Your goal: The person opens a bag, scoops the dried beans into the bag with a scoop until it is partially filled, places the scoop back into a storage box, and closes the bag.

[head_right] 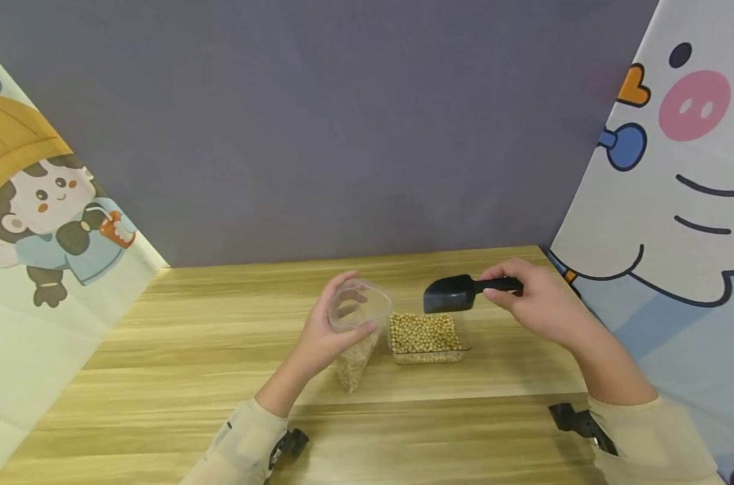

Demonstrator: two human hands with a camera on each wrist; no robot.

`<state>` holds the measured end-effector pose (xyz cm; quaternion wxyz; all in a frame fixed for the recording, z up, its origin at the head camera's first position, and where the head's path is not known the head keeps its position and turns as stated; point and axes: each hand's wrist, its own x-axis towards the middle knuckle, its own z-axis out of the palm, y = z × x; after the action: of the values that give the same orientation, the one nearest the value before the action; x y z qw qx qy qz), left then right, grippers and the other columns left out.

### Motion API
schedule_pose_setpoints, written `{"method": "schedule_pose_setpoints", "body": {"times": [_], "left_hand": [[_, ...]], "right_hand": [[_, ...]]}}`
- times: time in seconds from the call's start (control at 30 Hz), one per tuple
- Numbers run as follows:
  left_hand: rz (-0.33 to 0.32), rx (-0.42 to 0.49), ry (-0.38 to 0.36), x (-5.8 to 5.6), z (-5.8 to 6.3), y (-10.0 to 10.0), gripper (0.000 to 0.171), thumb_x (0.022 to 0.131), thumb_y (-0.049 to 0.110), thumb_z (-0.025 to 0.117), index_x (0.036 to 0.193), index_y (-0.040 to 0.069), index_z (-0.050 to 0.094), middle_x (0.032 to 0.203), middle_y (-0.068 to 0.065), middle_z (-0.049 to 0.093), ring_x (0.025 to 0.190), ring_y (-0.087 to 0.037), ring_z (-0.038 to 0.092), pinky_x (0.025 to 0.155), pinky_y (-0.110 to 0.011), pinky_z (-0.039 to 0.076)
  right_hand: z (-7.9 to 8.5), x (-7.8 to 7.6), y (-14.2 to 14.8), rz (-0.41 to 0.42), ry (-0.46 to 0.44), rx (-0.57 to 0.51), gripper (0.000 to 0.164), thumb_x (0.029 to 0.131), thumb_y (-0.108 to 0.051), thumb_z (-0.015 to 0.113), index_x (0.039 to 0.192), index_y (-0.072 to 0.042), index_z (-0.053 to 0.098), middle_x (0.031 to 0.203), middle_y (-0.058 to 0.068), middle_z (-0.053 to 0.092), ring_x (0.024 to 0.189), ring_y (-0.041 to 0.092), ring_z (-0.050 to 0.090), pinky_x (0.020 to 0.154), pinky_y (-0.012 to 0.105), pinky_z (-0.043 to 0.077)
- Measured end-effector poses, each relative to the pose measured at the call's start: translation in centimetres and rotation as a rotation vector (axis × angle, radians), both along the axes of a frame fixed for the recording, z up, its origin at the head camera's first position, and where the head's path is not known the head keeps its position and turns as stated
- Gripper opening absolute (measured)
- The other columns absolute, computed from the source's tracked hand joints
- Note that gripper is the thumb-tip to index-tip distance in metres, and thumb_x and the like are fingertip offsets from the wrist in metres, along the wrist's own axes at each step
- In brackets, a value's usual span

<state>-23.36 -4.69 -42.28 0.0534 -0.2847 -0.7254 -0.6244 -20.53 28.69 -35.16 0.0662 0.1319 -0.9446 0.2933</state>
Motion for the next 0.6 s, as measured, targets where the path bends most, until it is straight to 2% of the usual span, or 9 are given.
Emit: {"method": "schedule_pose_setpoints", "body": {"times": [0.1,0.23,0.4,0.47,0.6], "left_hand": [[-0.003,0.01,-0.01,0.3,0.5,0.2,0.081,0.079,0.001,0.078,0.147,0.013,0.035,0.138,-0.019,0.05,0.125,-0.044,0.048,0.111,-0.06,0.036],[0.0,0.002,-0.006,0.5,0.8,0.3,0.081,0.08,0.002,0.078,0.147,0.015,0.035,0.138,-0.016,0.05,0.125,-0.039,0.049,0.111,-0.058,0.038],[0.003,-0.013,0.017,0.1,-0.1,0.2,0.079,0.081,0.01,0.079,0.146,0.025,0.036,0.137,-0.004,0.052,0.123,-0.031,0.052,0.111,-0.054,0.04],[0.001,-0.015,0.026,0.0,-0.3,0.2,0.079,0.081,0.013,0.079,0.145,0.028,0.036,0.137,-0.002,0.051,0.123,-0.029,0.052,0.111,-0.054,0.04],[-0.004,-0.009,0.03,0.0,-0.5,0.3,0.079,0.081,0.015,0.08,0.145,0.031,0.037,0.137,-0.001,0.051,0.123,-0.031,0.052,0.11,-0.057,0.039]], "right_hand": [[-1.4,-1.0,1.3,0.031,-0.039,0.091,0.022,0.097,-0.026,0.062,0.115,-0.014,0.065,0.121,0.013,0.062,0.087,0.02,0.054,0.06,0.025,0.043],[-2.5,-1.7,1.9,0.064,0.02,0.191,0.017,0.09,-0.014,0.069,0.107,-0.014,0.069,0.111,0.009,0.067,0.091,0.022,0.058,0.062,0.027,0.045],[-2.4,-1.7,1.0,0.065,0.056,0.287,0.02,0.089,-0.014,0.07,0.109,-0.013,0.069,0.115,0.014,0.064,0.092,0.028,0.064,0.067,0.035,0.049],[-2.2,-1.7,0.4,0.064,0.054,0.298,0.02,0.09,-0.014,0.069,0.109,-0.011,0.069,0.114,0.016,0.063,0.093,0.03,0.064,0.068,0.038,0.051],[-2.4,-2.0,-0.3,0.063,0.036,0.279,0.019,0.09,-0.01,0.069,0.108,-0.006,0.069,0.11,0.016,0.061,0.092,0.029,0.061,0.068,0.037,0.051]]}}
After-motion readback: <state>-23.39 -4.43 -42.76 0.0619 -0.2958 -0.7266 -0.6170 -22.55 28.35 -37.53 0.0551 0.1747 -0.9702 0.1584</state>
